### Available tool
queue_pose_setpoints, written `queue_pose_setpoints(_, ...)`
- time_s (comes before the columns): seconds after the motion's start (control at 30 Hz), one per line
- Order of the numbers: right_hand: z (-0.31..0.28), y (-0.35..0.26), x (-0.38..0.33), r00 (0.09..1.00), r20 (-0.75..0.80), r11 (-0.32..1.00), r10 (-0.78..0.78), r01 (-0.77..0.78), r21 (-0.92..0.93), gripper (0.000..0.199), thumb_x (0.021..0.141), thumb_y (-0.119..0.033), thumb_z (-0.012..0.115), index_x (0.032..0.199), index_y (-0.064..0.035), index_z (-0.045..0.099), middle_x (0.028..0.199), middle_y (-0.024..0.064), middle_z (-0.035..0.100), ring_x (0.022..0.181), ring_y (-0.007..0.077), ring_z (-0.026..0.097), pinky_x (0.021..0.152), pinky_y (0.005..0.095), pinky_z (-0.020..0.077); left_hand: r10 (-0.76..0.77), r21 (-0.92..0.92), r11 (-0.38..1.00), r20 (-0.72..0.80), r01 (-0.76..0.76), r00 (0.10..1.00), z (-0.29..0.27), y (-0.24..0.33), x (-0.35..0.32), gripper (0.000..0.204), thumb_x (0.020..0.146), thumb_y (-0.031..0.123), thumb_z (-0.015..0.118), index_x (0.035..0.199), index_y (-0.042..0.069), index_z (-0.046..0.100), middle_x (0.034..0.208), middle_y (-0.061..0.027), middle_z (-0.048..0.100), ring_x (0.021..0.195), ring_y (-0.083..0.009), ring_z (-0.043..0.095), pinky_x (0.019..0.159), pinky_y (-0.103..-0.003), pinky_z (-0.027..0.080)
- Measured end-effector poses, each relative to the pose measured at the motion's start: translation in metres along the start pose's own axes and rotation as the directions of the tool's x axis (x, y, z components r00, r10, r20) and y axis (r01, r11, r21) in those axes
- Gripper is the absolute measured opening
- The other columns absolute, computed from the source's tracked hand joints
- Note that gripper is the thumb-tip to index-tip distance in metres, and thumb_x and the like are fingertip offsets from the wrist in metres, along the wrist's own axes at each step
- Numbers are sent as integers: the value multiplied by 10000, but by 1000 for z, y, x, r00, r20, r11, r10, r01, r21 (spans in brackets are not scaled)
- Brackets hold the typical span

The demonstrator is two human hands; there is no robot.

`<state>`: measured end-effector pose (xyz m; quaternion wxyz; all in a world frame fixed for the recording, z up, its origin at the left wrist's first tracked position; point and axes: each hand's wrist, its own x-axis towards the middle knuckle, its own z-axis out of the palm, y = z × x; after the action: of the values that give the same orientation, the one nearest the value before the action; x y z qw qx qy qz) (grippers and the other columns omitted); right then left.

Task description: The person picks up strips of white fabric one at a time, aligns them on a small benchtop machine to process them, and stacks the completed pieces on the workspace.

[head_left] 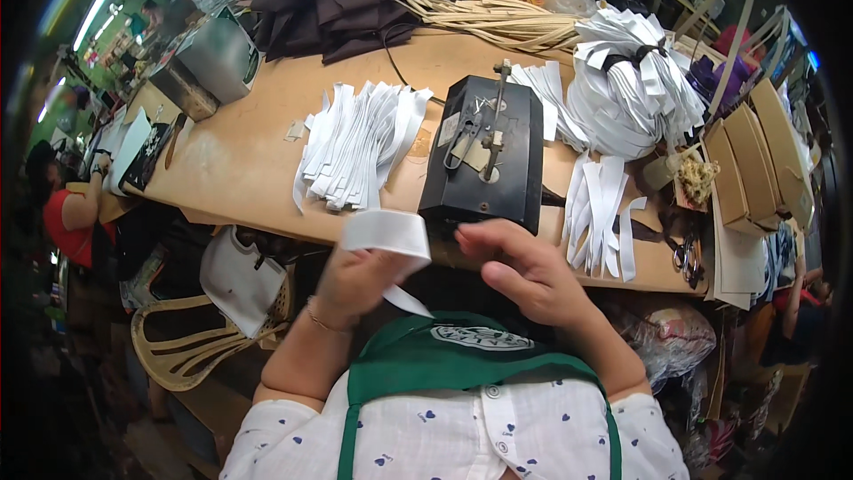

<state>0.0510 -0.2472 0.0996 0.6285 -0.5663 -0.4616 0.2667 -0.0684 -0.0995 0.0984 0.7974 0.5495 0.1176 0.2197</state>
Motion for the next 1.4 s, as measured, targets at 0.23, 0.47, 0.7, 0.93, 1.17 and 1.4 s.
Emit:
queue_pose_setpoints(0.23,3,-5,10,963,93,843,251,-265,469,207,775,-116,558,920,29,534,748,51,567,636,74,527,519,193,440,-460,-23,863,374,505,805,23,-22,-7,168,853,187,414,923,53,487,699,39,451,575,-17,390,497,-161,316)
queue_pose_setpoints(0.47,-13,-5,2,943,42,826,331,-311,471,104,759,-93,576,720,-8,530,647,18,547,575,46,498,506,166,393,53,392,908,249,-150,967,21,-2,6,241,760,121,567,964,14,494,909,-62,472,805,-109,487,716,-212,410)
queue_pose_setpoints(0.7,-21,-3,-12,973,184,730,142,-228,645,224,752,-169,590,870,-5,494,845,41,525,744,85,510,645,192,398,94,495,763,550,-415,830,49,21,28,143,667,-14,597,785,67,587,1003,-95,455,943,-190,467,754,-279,412)
queue_pose_setpoints(0.93,-31,6,-24,916,344,584,208,-398,708,200,733,-130,605,851,-6,500,855,65,553,817,120,530,719,234,419,36,424,590,836,-687,547,60,36,52,164,575,37,649,703,133,618,1127,-121,436,1149,-312,302,922,-394,252)
queue_pose_setpoints(1.17,-59,-14,5,968,-86,854,236,-164,494,143,709,-43,589,809,7,499,718,88,571,632,134,561,568,228,445,233,463,596,682,-656,693,50,36,48,295,647,203,653,928,138,590,1166,-124,395,1110,-298,352,870,-374,320)
queue_pose_setpoints(1.4,-88,11,63,910,-209,792,358,-178,584,109,701,-48,599,768,4,531,710,92,565,567,136,568,518,215,471,245,410,799,445,-440,861,-2,23,23,514,672,378,633,1018,15,522,1184,-164,348,1077,-266,397,873,-357,330)
